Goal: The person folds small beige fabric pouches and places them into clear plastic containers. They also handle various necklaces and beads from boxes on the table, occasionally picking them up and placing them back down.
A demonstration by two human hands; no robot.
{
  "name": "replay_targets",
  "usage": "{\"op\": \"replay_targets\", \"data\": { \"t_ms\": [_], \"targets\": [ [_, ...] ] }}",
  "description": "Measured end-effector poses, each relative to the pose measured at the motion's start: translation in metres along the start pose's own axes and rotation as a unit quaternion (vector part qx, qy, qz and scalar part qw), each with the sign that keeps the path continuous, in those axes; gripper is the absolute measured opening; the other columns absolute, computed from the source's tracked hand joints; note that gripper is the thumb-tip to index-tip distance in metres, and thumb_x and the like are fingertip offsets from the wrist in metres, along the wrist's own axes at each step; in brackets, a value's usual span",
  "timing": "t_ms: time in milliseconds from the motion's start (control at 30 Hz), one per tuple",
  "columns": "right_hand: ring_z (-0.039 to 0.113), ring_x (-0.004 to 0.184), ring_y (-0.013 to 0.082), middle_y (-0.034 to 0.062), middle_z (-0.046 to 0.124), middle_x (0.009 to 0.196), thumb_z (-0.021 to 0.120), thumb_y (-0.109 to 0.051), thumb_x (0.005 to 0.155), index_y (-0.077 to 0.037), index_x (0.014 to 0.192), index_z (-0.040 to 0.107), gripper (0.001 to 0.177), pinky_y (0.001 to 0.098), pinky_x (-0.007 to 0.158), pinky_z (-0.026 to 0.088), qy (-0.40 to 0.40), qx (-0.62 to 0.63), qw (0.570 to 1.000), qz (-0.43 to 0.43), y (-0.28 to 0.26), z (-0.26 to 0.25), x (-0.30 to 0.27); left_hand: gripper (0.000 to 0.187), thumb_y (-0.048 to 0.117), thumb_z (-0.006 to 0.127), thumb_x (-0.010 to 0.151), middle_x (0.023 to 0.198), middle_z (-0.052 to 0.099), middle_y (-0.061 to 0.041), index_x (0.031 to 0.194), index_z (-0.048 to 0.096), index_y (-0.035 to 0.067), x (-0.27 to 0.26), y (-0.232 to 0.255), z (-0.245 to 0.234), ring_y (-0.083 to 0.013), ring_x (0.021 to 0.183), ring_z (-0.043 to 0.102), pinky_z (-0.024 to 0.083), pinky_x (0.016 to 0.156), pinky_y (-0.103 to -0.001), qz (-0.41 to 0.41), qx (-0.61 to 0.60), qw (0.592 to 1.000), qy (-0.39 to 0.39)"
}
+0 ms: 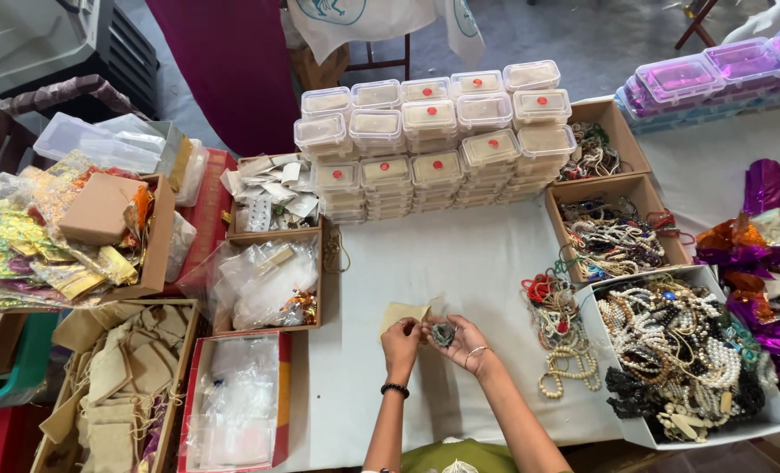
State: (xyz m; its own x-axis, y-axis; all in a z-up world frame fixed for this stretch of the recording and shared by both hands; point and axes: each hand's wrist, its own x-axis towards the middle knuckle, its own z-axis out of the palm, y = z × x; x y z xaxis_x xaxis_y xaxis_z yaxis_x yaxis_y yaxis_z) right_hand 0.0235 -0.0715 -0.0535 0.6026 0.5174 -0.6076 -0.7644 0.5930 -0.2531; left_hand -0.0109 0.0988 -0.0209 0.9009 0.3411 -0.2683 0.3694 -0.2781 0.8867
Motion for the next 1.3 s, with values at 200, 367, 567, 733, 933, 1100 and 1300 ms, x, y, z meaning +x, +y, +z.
{"op": "replay_targets", "data": {
  "t_ms": [200, 367, 567, 733, 933, 1100, 1300],
  "targets": [
    [0.073, 0.090, 0.0254, 0.0139, 0.074, 0.098, 0.057, -0.034, 0.097, 0.000, 0.099, 0.066, 0.035, 0.0424, 0.090, 0.062, 0.085, -0.114, 0.990, 0.003, -0.005, 0.011, 0.001, 0.017, 0.020, 0.071, 0.088, 0.081, 0.077, -0.015, 0.095, 0.079, 0.007, -0.025, 0.039, -0.003, -0.0250, 0.072, 0.077, 0.059, 0.070, -0.036, 0.039, 0.049, 0.998, 0.020],
    [0.064, 0.073, 0.0197, 0.0053, 0.059, 0.078, 0.065, -0.041, 0.097, -0.011, 0.081, 0.051, 0.036, 0.0422, 0.079, 0.061, 0.078, -0.157, 0.984, -0.015, -0.004, 0.000, 0.016, 0.014, 0.017, 0.072, 0.086, 0.087, 0.072, -0.017, 0.094, 0.078, 0.007, -0.038, 0.039, 0.009, -0.0332, 0.076, 0.071, 0.057, 0.071, -0.042, 0.142, 0.145, 0.978, 0.041],
    [0.062, 0.077, 0.0168, 0.0013, 0.059, 0.083, 0.065, -0.035, 0.094, -0.014, 0.094, 0.059, 0.022, 0.0415, 0.074, 0.056, 0.144, -0.198, 0.969, -0.041, -0.008, 0.030, -0.009, 0.011, 0.015, 0.072, 0.086, 0.087, 0.070, -0.017, 0.090, 0.074, 0.005, -0.050, 0.048, 0.014, -0.0354, 0.077, 0.069, 0.056, 0.070, -0.045, 0.153, 0.186, 0.970, 0.026],
    [0.063, 0.078, 0.0209, 0.0062, 0.063, 0.085, 0.065, -0.032, 0.095, -0.006, 0.095, 0.062, 0.026, 0.0414, 0.067, 0.055, 0.146, -0.265, 0.951, -0.060, -0.005, 0.011, 0.002, 0.012, 0.015, 0.069, 0.088, 0.088, 0.070, -0.015, 0.091, 0.073, 0.004, -0.054, 0.052, 0.014, -0.0337, 0.074, 0.070, 0.056, 0.067, -0.044, 0.135, 0.151, 0.979, 0.025],
    [0.069, 0.080, 0.0156, 0.0033, 0.069, 0.088, 0.065, -0.014, 0.091, -0.008, 0.095, 0.064, 0.008, 0.0355, 0.073, 0.058, 0.084, -0.245, 0.962, -0.091, -0.013, 0.014, -0.002, 0.016, 0.017, 0.070, 0.090, 0.089, 0.071, -0.018, 0.099, 0.076, 0.005, -0.051, 0.050, 0.016, -0.0333, 0.077, 0.070, 0.056, 0.070, -0.042, 0.151, 0.136, 0.977, 0.059],
    [0.075, 0.076, 0.0282, 0.0181, 0.074, 0.085, 0.069, -0.013, 0.086, -0.003, 0.107, 0.072, 0.023, 0.0392, 0.076, 0.059, 0.273, -0.590, 0.715, -0.258, -0.012, 0.017, 0.000, 0.021, 0.018, 0.066, 0.092, 0.099, 0.081, -0.010, 0.106, 0.075, 0.006, -0.042, 0.008, 0.036, -0.0141, 0.084, 0.075, 0.058, 0.078, -0.032, 0.053, -0.060, 0.996, -0.046],
    [0.070, 0.096, 0.0395, 0.0182, 0.072, 0.105, 0.061, -0.007, 0.085, -0.014, 0.108, 0.079, 0.029, 0.0449, 0.090, 0.057, 0.251, -0.778, 0.530, -0.224, -0.019, 0.045, -0.031, 0.035, 0.026, 0.053, 0.099, 0.119, 0.067, -0.001, 0.127, 0.064, 0.009, -0.046, -0.023, 0.042, -0.0176, 0.102, 0.063, 0.055, 0.080, -0.034, -0.248, -0.255, 0.918, -0.175]
  ]
}}
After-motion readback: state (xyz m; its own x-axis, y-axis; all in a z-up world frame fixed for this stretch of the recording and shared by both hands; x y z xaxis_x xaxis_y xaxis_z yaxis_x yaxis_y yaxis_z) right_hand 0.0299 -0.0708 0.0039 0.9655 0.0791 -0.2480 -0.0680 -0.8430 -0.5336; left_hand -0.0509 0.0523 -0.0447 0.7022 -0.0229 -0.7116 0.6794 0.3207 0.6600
